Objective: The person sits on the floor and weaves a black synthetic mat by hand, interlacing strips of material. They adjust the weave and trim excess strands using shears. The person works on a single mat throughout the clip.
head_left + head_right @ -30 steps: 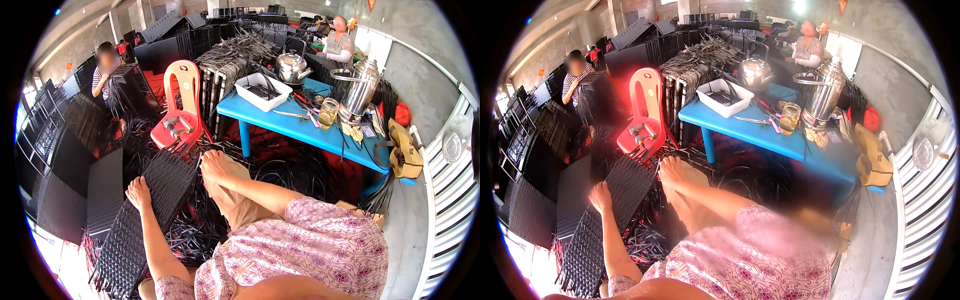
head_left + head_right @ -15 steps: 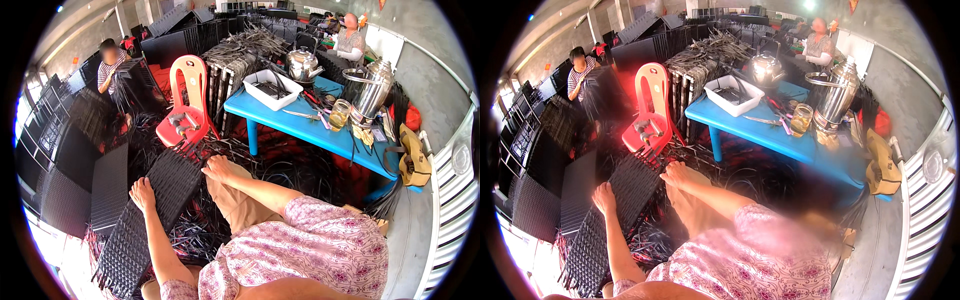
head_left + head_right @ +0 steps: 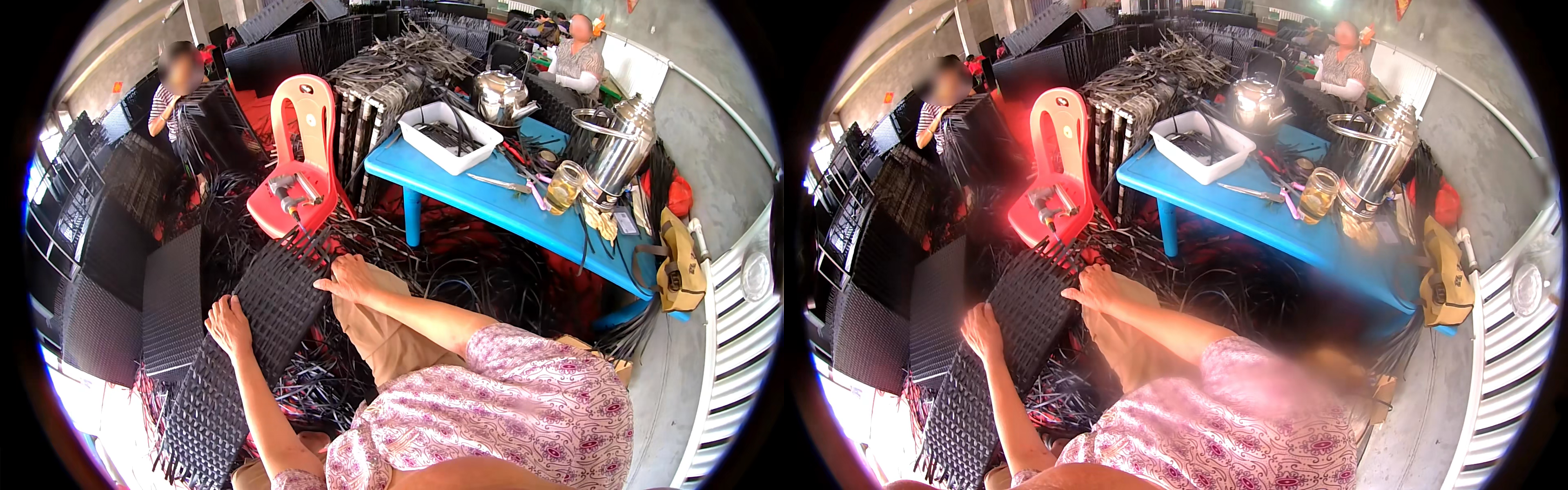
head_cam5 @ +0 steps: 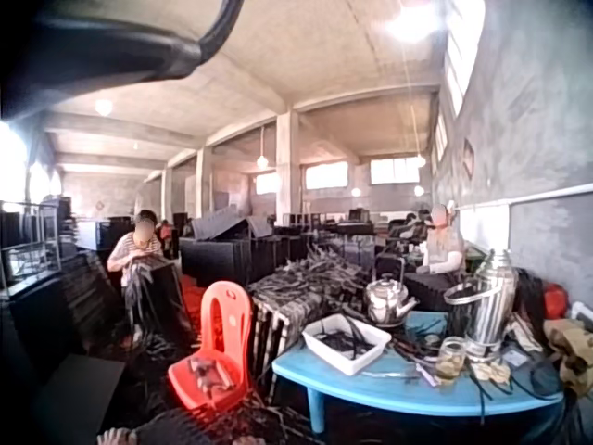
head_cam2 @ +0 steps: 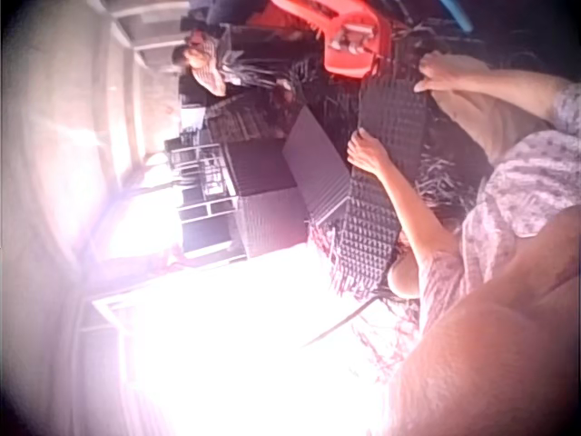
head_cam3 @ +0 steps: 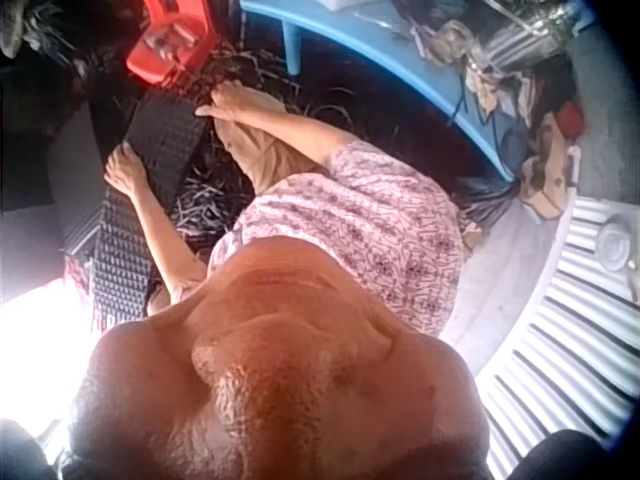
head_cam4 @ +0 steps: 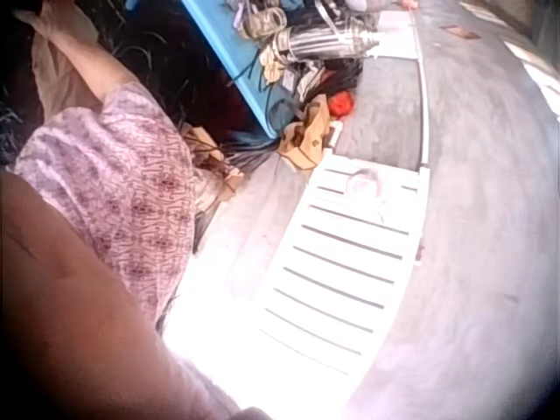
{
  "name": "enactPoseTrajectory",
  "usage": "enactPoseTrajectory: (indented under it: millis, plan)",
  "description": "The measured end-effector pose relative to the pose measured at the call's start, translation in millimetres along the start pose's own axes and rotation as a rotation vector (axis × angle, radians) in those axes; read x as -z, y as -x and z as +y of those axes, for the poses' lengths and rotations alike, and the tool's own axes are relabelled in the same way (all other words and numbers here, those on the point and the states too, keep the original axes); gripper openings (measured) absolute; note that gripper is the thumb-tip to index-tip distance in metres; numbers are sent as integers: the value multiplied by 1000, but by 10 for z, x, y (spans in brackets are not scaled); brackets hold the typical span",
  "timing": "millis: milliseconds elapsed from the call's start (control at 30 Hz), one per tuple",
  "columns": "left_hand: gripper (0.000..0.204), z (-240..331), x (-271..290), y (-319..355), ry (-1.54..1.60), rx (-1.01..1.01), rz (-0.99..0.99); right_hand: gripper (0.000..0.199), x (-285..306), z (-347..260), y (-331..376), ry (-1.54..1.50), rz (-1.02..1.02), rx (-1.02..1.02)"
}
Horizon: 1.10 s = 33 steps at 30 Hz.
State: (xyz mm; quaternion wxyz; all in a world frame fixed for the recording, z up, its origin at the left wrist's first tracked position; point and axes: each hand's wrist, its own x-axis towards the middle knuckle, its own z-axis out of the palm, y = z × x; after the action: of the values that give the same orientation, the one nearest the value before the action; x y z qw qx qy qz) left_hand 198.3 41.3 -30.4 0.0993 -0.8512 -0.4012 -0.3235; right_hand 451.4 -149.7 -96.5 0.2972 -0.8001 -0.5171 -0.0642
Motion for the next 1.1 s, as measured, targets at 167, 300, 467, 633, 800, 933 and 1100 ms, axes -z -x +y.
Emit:
enactPoseTrajectory:
  millis: [167,300,467,633,800,933,1100]
  plan:
    - [33,-11,-2,-16,-2,-3,-10,81,38,-93,-13,-4,-23,-23]
    - [33,50,5,-55,0,4,-18,80,69,-85,-38,23,-23,-42]
    - [31,34,12,-87,-59,15,-8,80,32,-144,-87,64,-19,-23]
    - [28,81,187,-157,-186,-147,-27,72,327,-317,-174,-58,-147,-166]
    - [32,-25,49,-116,157,-82,57,59,369,-119,-181,-155,-19,-64]
    - [31,-27,63,21,220,-65,105,57,232,-18,-187,-105,65,-56]
    - [33,67,130,111,250,8,54,57,183,48,-203,-70,52,-152]
